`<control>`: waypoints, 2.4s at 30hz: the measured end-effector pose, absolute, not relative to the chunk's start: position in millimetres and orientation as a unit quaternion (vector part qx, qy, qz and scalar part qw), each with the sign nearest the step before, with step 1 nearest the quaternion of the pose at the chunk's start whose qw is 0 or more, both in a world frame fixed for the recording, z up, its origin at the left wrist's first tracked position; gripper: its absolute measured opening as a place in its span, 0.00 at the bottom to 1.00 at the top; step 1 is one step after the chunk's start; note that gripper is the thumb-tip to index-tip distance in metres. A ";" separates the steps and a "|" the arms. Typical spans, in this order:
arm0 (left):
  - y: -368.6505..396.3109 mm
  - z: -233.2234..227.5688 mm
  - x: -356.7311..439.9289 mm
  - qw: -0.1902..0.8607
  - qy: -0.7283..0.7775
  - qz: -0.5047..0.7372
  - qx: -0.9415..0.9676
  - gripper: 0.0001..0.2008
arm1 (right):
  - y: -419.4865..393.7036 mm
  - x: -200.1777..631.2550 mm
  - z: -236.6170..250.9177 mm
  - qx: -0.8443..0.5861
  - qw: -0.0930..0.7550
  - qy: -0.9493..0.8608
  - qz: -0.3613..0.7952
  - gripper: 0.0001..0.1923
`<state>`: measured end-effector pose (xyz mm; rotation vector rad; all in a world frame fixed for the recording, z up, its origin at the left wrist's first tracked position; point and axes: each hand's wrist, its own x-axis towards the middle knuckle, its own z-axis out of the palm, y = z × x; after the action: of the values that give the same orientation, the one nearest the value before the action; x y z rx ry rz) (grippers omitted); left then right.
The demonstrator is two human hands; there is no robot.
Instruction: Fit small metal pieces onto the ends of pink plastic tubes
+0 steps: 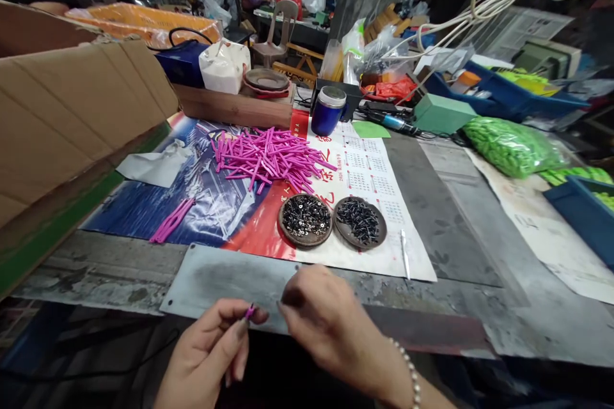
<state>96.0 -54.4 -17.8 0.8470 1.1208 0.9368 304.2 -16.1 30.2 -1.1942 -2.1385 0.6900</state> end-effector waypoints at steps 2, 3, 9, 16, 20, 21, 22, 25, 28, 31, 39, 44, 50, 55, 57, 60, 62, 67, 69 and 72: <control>-57.1 -18.9 100.3 0.662 0.498 0.425 0.365 0.18 | -33.4 288.2 23.3 -0.445 0.352 -0.778 0.270 0.06; -58.3 -18.8 102.3 0.664 0.495 0.429 0.361 0.18 | -38.9 281.6 19.6 -0.451 0.377 -0.764 0.266 0.06; -61.2 -13.2 110.0 0.678 0.484 0.448 0.325 0.18 | -47.9 265.6 5.5 -0.478 0.461 -0.723 0.190 0.07; -64.1 -4.0 114.1 0.691 0.468 0.464 0.297 0.18 | -65.4 273.9 -1.0 -0.410 0.440 -0.798 0.035 0.16; -67.7 1.8 118.3 0.708 0.449 0.461 0.292 0.18 | -74.1 277.3 -6.2 -0.434 0.412 -0.800 -0.052 0.17; -68.4 2.5 119.3 0.710 0.448 0.459 0.289 0.18 | -74.6 276.7 -7.2 -0.442 0.411 -0.795 -0.060 0.16; -68.8 2.8 120.1 0.713 0.449 0.457 0.287 0.19 | -74.6 275.5 -7.9 -0.450 0.412 -0.790 -0.067 0.15; -69.1 2.5 121.5 0.715 0.456 0.449 0.280 0.19 | -72.5 270.5 -8.7 -0.471 0.416 -0.773 -0.085 0.12; -68.5 2.3 122.3 0.716 0.466 0.445 0.269 0.20 | -70.7 265.8 -7.9 -0.496 0.421 -0.754 -0.085 0.08; -67.5 2.2 123.5 0.716 0.470 0.446 0.260 0.19 | -70.8 262.6 -5.6 -0.533 0.427 -0.730 -0.019 0.05; -68.3 -12.0 124.7 0.694 0.451 0.493 0.269 0.12 | -70.8 255.9 -1.8 -0.560 0.468 -0.673 0.117 0.03; -70.1 -15.6 124.8 0.703 0.431 0.492 0.281 0.11 | -69.5 250.4 -3.6 -0.564 0.469 -0.670 0.116 0.03; -70.9 -15.9 126.5 0.696 0.420 0.507 0.287 0.09 | -72.9 245.8 -6.9 -0.562 0.490 -0.654 0.131 0.03; -77.0 -20.2 125.0 0.669 0.414 0.526 0.323 0.06 | -75.3 244.5 -5.6 -0.541 0.527 -0.613 0.234 0.07; -79.0 -21.1 123.3 0.668 0.406 0.527 0.333 0.04 | -74.5 245.0 -3.5 -0.532 0.533 -0.588 0.297 0.06; -79.7 -20.3 120.1 0.675 0.389 0.527 0.338 0.04 | -73.3 245.0 1.1 -0.525 0.538 -0.554 0.358 0.06; -78.7 -18.1 118.2 0.686 0.383 0.520 0.335 0.04 | -73.9 243.6 3.8 -0.523 0.544 -0.542 0.368 0.06; -76.2 -10.4 117.5 0.662 0.389 0.517 0.378 0.06 | -80.1 238.1 2.9 -0.549 0.563 -0.538 0.304 0.06; -77.2 -8.1 118.6 0.618 0.397 0.532 0.422 0.08 | -81.4 236.9 1.3 -0.556 0.564 -0.542 0.281 0.08; -80.5 -6.9 120.1 0.578 0.405 0.545 0.452 0.12 | -81.0 235.8 1.3 -0.556 0.563 -0.544 0.280 0.08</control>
<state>120.1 -80.5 -6.9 1.0578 0.9482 1.2738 235.8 -81.0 1.3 -1.3082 -1.2810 0.6593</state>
